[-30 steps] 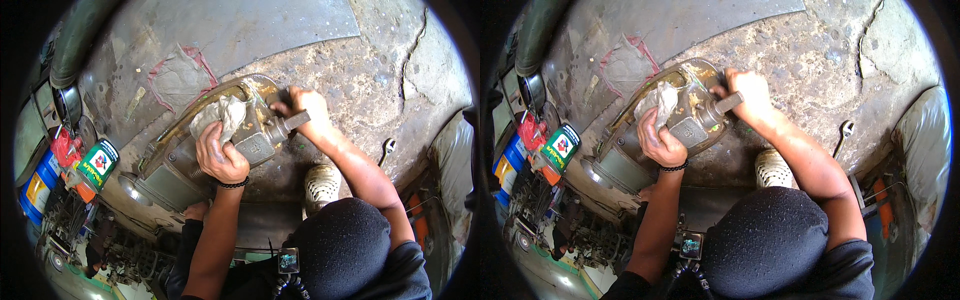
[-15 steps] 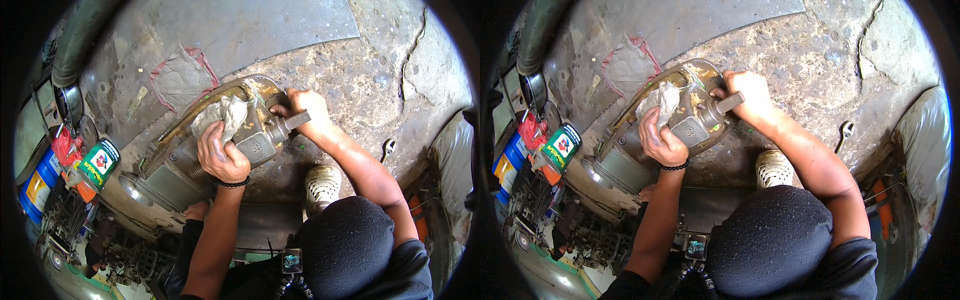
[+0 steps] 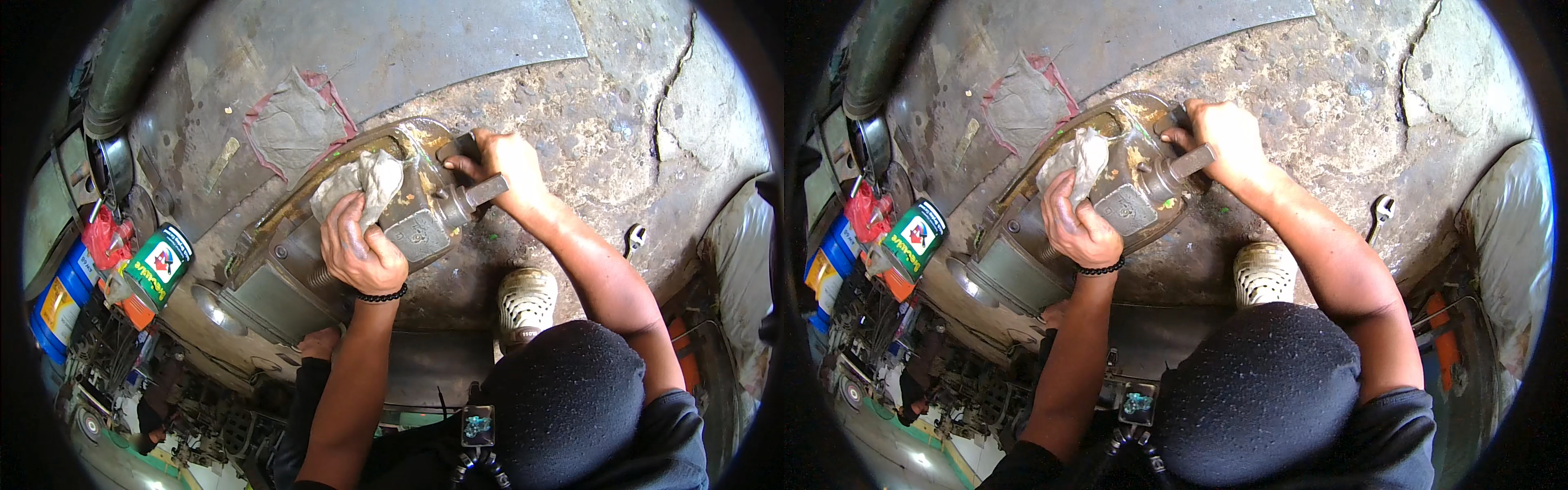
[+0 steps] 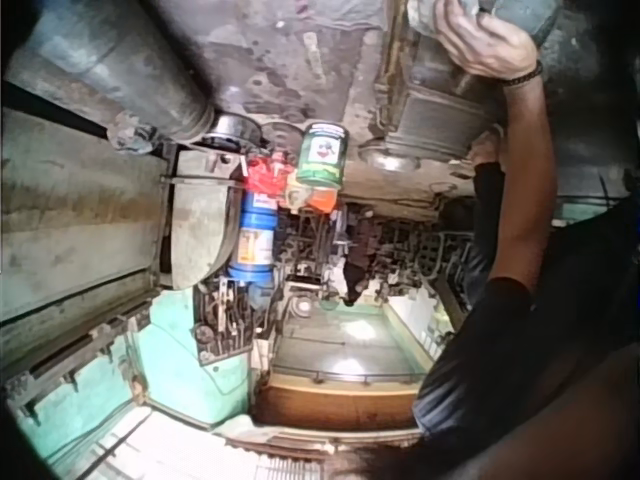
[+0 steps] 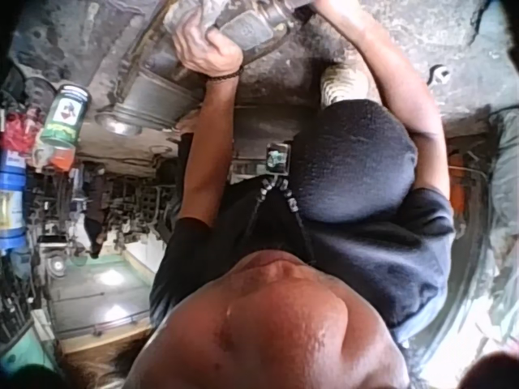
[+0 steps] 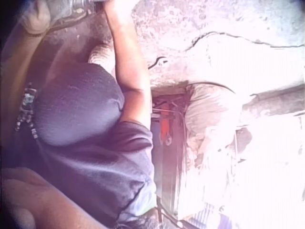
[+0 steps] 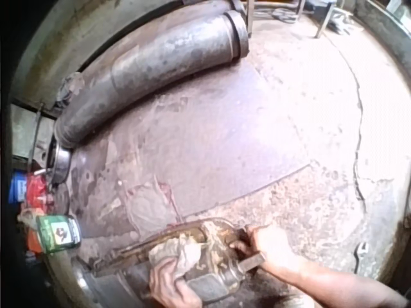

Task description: The person wipes a metal part with a cloth, then uses a metal scraper to remove residue from the surface. The person continues to wipe and scrape the part repeatedly.

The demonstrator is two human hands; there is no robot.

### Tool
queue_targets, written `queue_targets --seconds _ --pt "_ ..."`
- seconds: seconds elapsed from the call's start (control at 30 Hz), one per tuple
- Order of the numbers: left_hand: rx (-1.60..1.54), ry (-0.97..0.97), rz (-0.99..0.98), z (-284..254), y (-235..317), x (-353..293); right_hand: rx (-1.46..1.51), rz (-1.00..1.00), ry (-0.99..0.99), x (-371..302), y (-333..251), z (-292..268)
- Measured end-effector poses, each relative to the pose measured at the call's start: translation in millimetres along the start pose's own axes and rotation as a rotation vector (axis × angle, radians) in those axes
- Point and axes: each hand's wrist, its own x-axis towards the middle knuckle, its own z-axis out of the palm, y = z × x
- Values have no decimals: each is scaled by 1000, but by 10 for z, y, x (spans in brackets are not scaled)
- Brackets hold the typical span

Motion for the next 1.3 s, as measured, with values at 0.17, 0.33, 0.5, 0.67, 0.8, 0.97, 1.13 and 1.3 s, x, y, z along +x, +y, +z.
queue_targets --seconds 0.17,0.33,0.5,0.67,0.8,0.97,1.13,1.3 --pt "4 4 16 3 -3 10 -14 10 42 29 -6 -39" --pt "0 1 13 7 -9 4 14 -54 -15 28 25 -14" --pt "3 2 8 11 2 6 29 -33 32 -176 79 103" --pt "0 2 -7 1 4 1 -17 -31 57 -328 150 208" --pt "-25 -8 -29 -2 12 -17 33 -39 75 -287 172 198" --pt "-6 8 -5 -6 26 2 111 18 42 -205 144 119" --pt "3 16 -4 -9 22 27 113 -26 108 -162 62 137" --pt "1 21 -17 0 25 10 45 -82 275 -126 -19 180"
